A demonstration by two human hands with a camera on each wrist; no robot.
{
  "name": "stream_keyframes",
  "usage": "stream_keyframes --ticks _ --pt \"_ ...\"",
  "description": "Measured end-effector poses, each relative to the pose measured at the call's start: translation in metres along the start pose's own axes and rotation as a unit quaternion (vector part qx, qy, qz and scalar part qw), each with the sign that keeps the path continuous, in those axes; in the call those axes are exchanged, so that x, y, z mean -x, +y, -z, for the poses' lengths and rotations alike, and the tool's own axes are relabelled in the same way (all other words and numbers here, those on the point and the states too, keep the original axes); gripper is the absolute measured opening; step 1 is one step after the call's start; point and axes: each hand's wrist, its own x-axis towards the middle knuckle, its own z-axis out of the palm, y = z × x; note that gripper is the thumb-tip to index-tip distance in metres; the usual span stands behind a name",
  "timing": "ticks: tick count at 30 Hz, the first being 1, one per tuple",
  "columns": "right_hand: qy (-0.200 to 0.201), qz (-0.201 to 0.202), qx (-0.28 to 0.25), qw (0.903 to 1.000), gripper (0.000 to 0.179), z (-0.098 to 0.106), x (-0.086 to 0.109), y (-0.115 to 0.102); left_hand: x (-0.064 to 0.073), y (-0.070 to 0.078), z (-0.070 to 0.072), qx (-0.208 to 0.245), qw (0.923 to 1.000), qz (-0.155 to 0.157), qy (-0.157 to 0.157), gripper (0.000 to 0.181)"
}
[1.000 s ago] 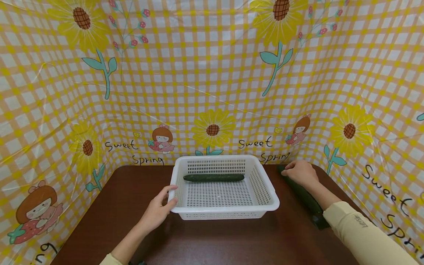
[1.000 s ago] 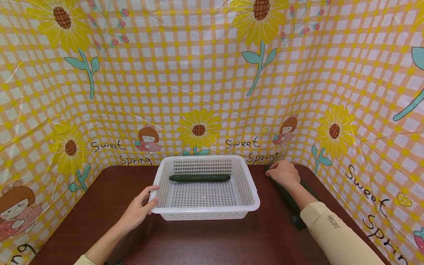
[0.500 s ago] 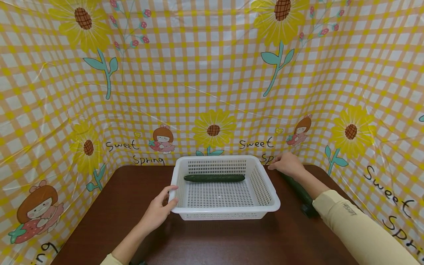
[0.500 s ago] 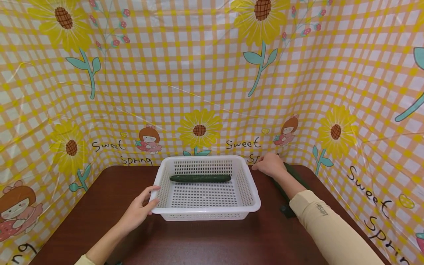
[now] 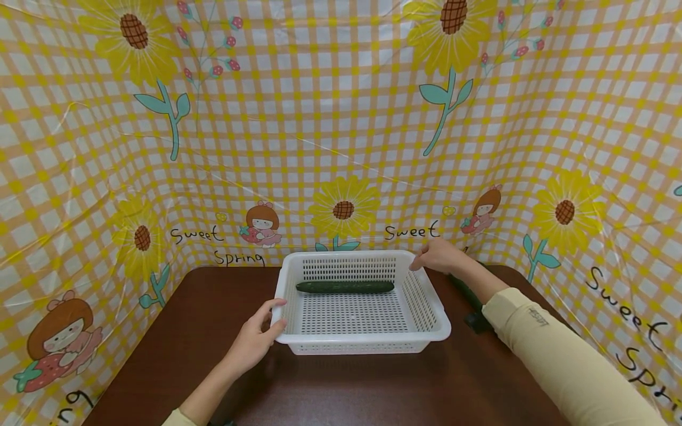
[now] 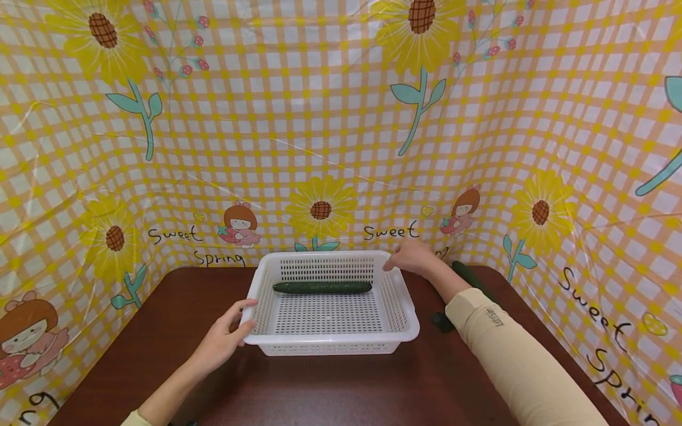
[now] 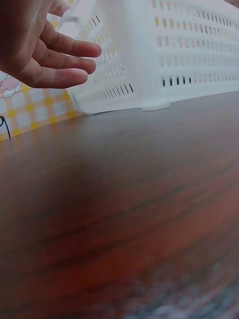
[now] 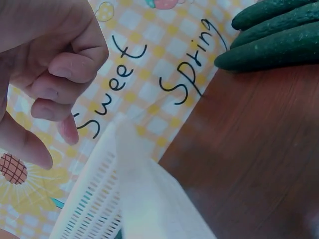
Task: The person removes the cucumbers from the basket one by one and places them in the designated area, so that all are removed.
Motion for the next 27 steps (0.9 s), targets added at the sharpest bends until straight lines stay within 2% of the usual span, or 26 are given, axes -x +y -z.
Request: stream_keyframes --ticks 6,12,20,27 --pt "-0.049 -0.006 -0.041 0.9979 0.028 -0.003 -0.008 -0.006 0.000 0.001 -0.001 -0.003 1.0000 -0.002 0.002 0.043" --pt "-0.084 -0.026 -0.030 0.9957 0.028 -0.009 -0.021 -0.015 0.001 0.002 -0.001 -0.009 1.0000 0.000 0.004 0.043" --pt "-0.132 -0.012 -0.012 0.9911 0.024 -0.017 -0.028 -0.032 0.002 0.003 0.001 -0.005 1.0000 0.001 0.005 0.041" --pt "-0.148 -0.028 -0.033 0.9880 0.031 -0.027 -0.038 -0.034 0.003 0.005 0.000 0.008 1.0000 -0.004 0.001 0.041"
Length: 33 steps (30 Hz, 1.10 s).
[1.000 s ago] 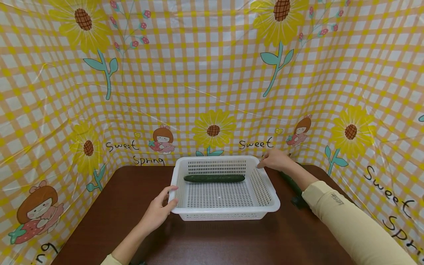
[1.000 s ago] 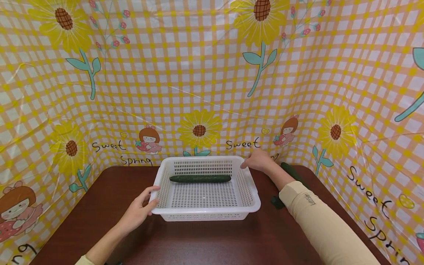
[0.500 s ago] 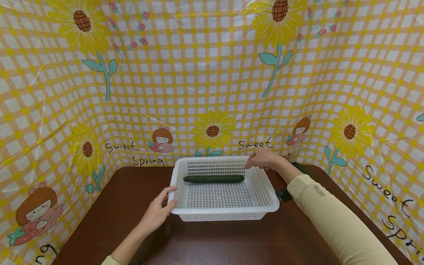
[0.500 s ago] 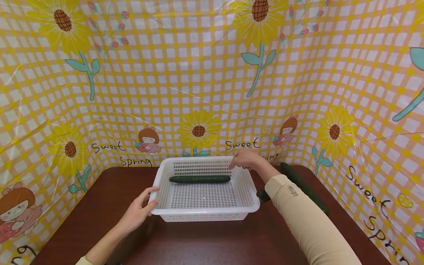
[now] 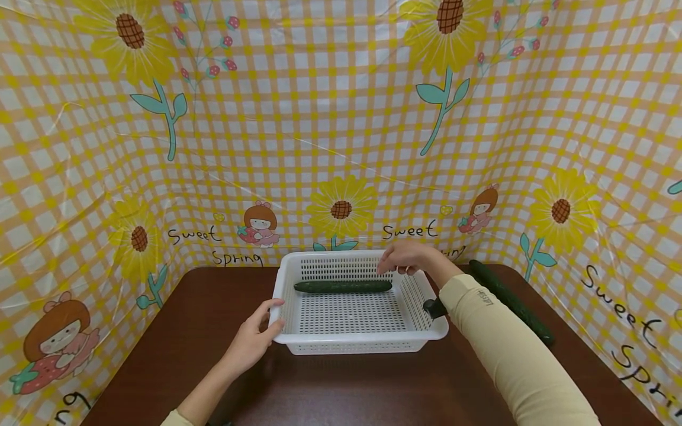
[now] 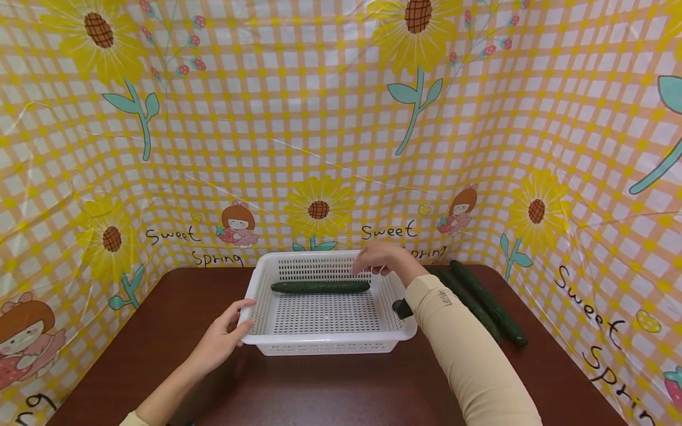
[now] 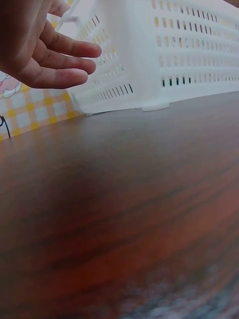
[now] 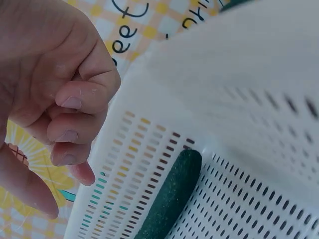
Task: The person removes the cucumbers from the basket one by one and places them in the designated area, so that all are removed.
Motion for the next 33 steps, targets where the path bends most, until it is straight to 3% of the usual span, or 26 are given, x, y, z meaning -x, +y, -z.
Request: stream_keyframes --ticks 13,26,33 --pt "0.002 -0.015 -0.083 0.9964 0.030 -0.013 -0.020 0.005 0.000 -0.001 -0.001 -0.009 0.9999 0.002 0.010 0.042" --pt "0.004 -0.025 -0.140 0.9898 0.041 -0.026 -0.031 0.011 -0.001 0.000 0.000 -0.005 1.0000 -0.003 0.003 0.042" --pt "-0.011 -0.035 -0.139 0.9896 0.047 -0.034 -0.042 0.017 -0.002 -0.002 0.000 -0.005 1.0000 -0.001 -0.002 0.042"
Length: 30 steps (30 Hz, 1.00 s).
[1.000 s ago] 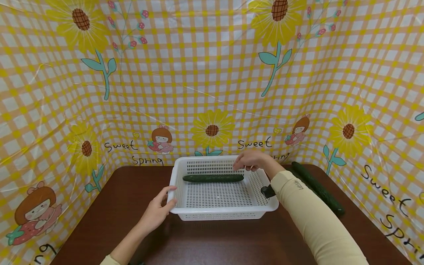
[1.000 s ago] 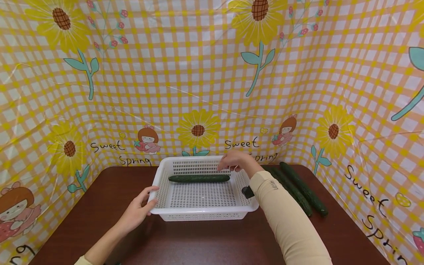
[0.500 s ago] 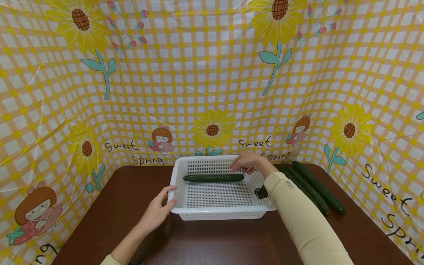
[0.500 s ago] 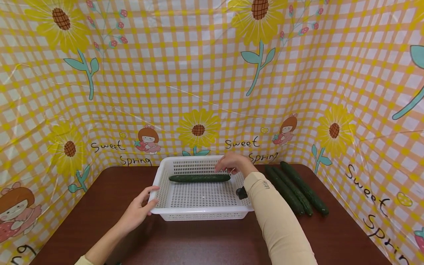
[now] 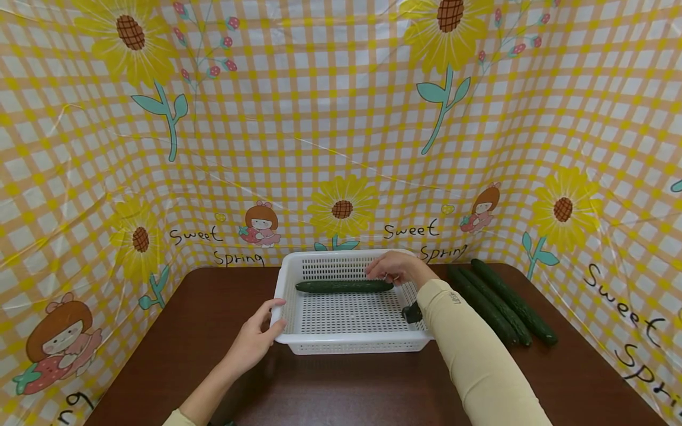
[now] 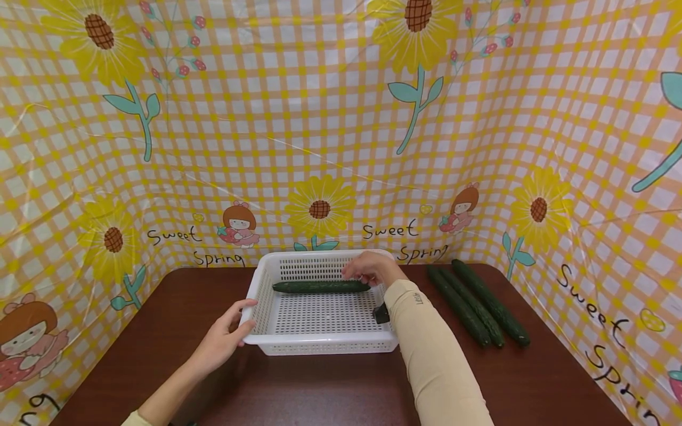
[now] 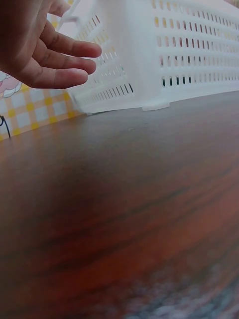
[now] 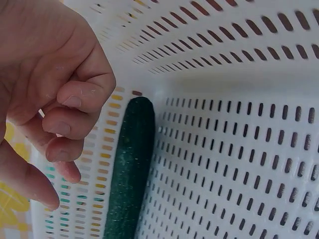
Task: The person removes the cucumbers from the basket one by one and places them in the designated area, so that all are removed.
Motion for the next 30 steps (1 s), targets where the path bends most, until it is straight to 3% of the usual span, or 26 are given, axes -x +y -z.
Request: stream_keyframes --ticks 7,18,30 --pt "-0.003 -0.006 -0.002 1.0000 0.048 -0.002 -0.013 0.010 -0.001 0.000 0.000 0.006 0.9999 -0.010 0.002 0.040" --pt "0.034 -0.026 0.027 0.9987 0.040 -0.007 -0.024 0.020 0.000 -0.002 -0.002 0.014 0.9998 -0.011 0.008 0.040" --pt "0.048 -0.024 0.036 0.9979 0.041 -0.015 -0.023 0.021 -0.002 -0.004 -0.003 0.018 0.9998 -0.006 0.011 0.042"
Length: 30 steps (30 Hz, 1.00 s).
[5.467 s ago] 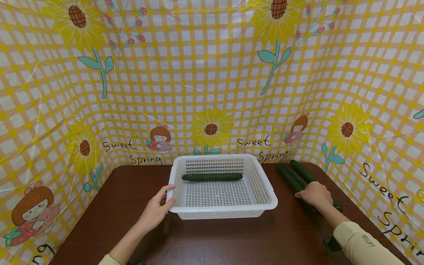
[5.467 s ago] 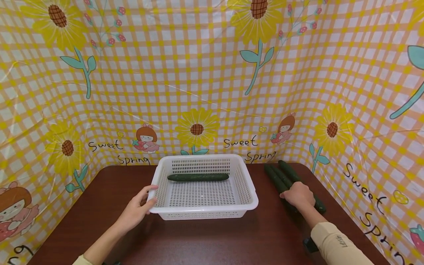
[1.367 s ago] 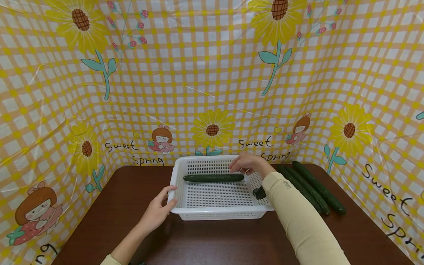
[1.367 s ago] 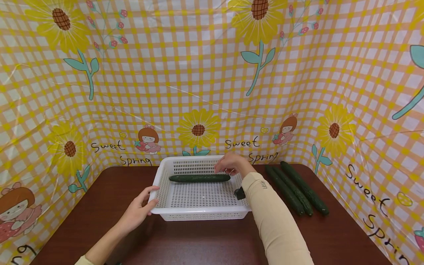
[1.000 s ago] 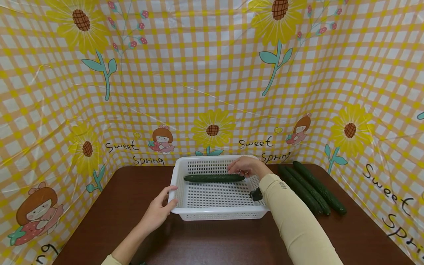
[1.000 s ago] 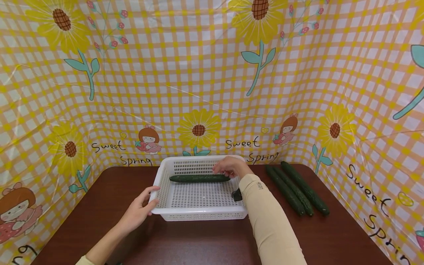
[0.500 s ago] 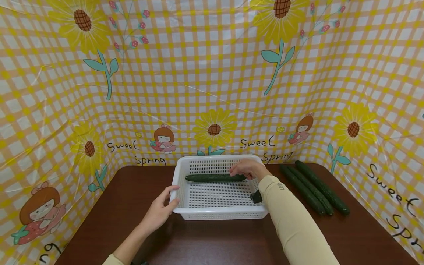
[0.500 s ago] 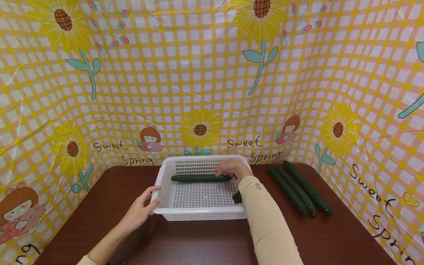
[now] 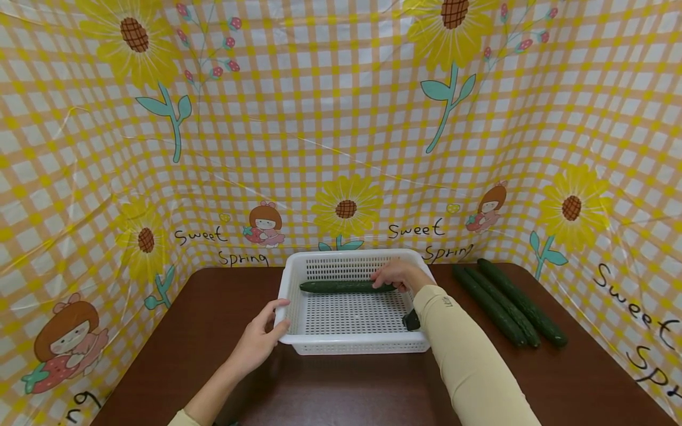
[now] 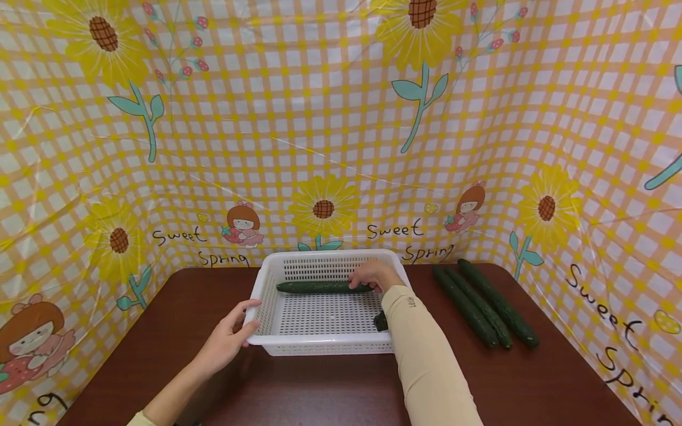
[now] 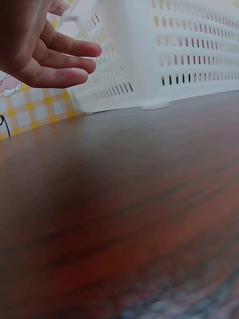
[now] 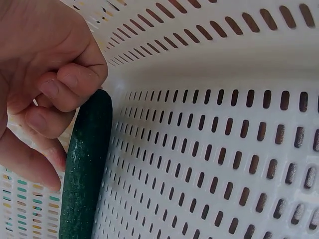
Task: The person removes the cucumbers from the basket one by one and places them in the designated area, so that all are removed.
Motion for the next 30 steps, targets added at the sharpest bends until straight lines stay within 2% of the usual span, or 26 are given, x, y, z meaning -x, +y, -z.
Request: stream_keyframes --ticks 10,19,26,30 --pt "0.035 0.024 0.039 0.9983 0.026 -0.003 -0.004 0.002 0.000 -0.001 -0.001 0.000 1.0000 0.002 0.003 0.042" --pt "0.053 0.032 0.058 0.9963 0.021 -0.005 -0.007 0.005 0.001 0.000 0.000 -0.003 1.0000 0.001 0.002 0.041" --pt "0.033 0.026 0.030 0.9986 0.021 -0.005 -0.009 0.010 0.002 0.003 0.002 -0.005 1.0000 0.002 -0.004 0.041" --pt "0.036 0.018 0.020 0.9990 0.017 -0.007 -0.007 0.010 0.002 0.003 0.002 -0.005 1.0000 0.001 -0.004 0.041"
